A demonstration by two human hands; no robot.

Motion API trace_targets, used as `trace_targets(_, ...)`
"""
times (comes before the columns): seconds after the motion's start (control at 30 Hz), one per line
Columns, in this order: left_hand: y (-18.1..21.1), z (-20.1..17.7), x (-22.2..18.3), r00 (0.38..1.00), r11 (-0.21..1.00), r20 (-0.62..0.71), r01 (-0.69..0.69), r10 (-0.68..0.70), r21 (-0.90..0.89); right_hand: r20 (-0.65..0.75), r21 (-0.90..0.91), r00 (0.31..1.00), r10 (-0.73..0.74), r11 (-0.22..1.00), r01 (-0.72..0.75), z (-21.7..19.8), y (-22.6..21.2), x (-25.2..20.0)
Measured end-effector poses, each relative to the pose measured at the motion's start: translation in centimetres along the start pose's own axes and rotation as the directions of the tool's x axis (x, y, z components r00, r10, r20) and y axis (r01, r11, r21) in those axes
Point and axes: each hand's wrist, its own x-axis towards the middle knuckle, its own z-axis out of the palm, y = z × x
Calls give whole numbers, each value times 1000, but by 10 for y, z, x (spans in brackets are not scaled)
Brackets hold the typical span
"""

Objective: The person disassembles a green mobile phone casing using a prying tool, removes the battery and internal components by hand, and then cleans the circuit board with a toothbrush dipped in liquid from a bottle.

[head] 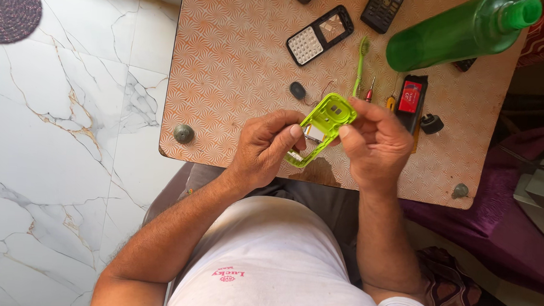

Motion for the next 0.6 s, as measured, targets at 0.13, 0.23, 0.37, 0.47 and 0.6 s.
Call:
trace_targets(0.13,-4,2,0,999,998,-9,47,-48,-52,-10,-47,999,39,998,-40,2,1,1)
trace_targets(0.23,-6,2,-1,999,998,-18,49,-50,-42,-6,10,999,45,999,-45,4,1,1)
trace_targets(0.37,-6,3,0,998,998,-25,59,-59,-8,-9,-6,999,52,999,-52,5,-2,1)
trace_targets(0.47,-3,7,1,998,999,-64,16,-13,49,-8,-43,999,53,998,-53,6,-2,0)
trace_targets(0.6,5,8,-1,970,910,-55,-199,235,365,2,-87,1000,27,996,-26,8,-1,-1)
